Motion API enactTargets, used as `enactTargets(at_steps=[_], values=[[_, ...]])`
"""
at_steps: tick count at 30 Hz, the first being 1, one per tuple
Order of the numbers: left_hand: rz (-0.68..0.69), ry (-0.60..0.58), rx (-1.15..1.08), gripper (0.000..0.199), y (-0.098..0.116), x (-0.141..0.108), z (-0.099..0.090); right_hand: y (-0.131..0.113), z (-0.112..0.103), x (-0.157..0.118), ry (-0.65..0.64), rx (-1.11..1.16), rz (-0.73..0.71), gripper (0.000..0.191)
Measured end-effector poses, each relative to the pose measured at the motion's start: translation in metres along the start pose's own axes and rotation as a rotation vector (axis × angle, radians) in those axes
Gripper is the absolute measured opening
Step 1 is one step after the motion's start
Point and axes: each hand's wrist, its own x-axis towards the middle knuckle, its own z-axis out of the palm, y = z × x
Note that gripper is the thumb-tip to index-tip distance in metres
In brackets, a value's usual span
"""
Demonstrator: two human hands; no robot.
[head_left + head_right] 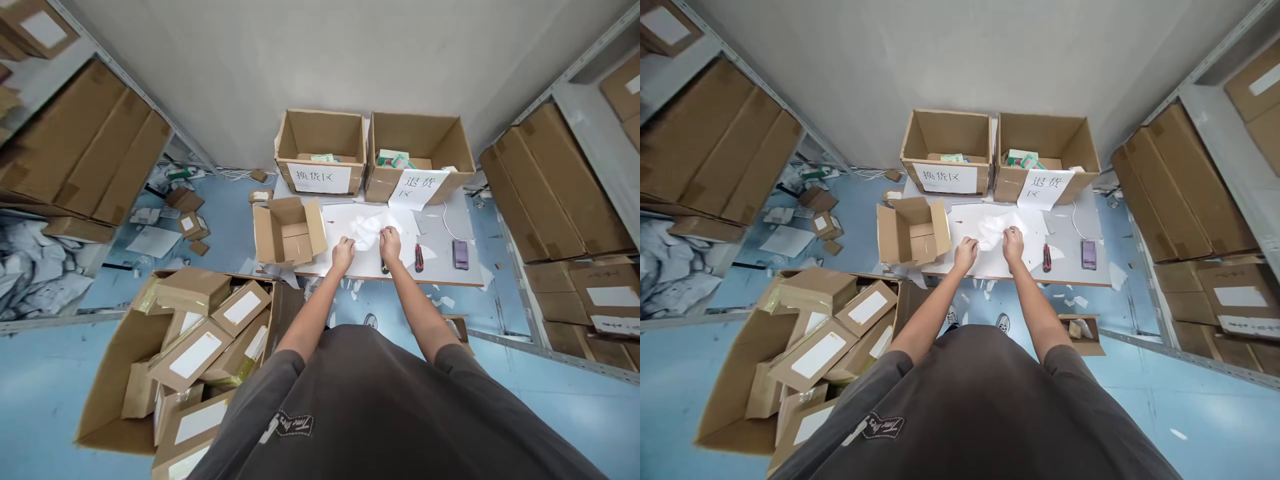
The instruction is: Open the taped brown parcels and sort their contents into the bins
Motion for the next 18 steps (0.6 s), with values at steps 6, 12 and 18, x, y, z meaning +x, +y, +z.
enactTargets(at_steps=[6,12,18], values=[[0.071,0.102,-0.147,0.031,0.001,0.01,0.01,0.0,0.0,0.025,-0.083,0.033,-0.061,0.029],[0.125,0.284,-0.199,0.03,-0.026,-0.004,-0.047,-0.085,0.0,0.005,-0.301,0.248,-0.525,0.024],[0.097,0.358,-0.216,0.028,-0.099,-0.027,-0.132,-0.18,0.051,0.004,-0.364,0.323,-0.617,0.023]])
